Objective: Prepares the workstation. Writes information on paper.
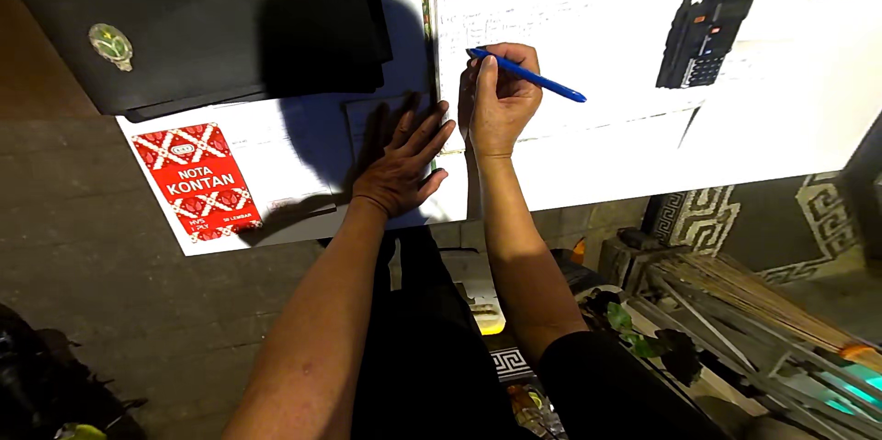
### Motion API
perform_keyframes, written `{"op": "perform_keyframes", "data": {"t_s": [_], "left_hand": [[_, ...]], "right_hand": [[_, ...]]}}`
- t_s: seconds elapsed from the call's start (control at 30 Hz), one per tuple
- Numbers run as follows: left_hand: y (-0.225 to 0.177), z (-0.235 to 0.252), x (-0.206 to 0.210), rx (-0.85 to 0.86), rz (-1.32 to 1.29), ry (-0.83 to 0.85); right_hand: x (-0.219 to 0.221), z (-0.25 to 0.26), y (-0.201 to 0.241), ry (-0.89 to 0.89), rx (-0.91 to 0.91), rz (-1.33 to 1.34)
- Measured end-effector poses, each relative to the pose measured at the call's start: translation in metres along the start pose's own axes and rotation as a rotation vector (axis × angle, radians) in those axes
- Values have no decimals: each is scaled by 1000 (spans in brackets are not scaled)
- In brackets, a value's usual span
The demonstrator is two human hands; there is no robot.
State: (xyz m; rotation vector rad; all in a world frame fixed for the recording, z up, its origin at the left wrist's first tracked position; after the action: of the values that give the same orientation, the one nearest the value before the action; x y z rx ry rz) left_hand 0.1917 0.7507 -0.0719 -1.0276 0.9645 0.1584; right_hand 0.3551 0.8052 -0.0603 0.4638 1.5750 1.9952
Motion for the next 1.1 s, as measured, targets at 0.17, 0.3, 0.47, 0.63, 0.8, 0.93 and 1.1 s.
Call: {"op": "perform_keyframes", "data": {"t_s": [0.17, 0.3, 0.47, 0.63, 0.8, 0.93, 1.1], "left_hand": [[0, 0, 1, -6, -14, 7], [1, -1, 1, -2, -15, -8], [1, 0, 1, -7, -16, 13], [1, 0, 1, -12, -12, 12], [-1, 1, -1, -5, -38, 10], [-1, 1, 0, 2, -28, 6], [0, 0, 1, -3, -22, 3]], "right_hand": [[0, -1, 2, -42, -25, -2], [0, -1, 2, -29, -24, 9], [1, -1, 1, -22, -2, 15], [3, -3, -1, 26, 3, 14], [8, -7, 4, 123, -37, 39], [9, -7, 7, 143, -49, 27], [7, -6, -3, 116, -19, 11]]}}
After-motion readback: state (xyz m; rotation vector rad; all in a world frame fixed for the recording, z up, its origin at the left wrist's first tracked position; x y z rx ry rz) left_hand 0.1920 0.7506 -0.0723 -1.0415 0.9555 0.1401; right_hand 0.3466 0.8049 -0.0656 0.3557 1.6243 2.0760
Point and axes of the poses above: each hand's wrist, its own z-axis towards the middle knuckle, its own x-axis out of the palm, y = z × x, the point moved 5 cm from there along z, towards the middle knuckle, and after that the axes turned 7 degrees about -y, right-handed, at the moved point
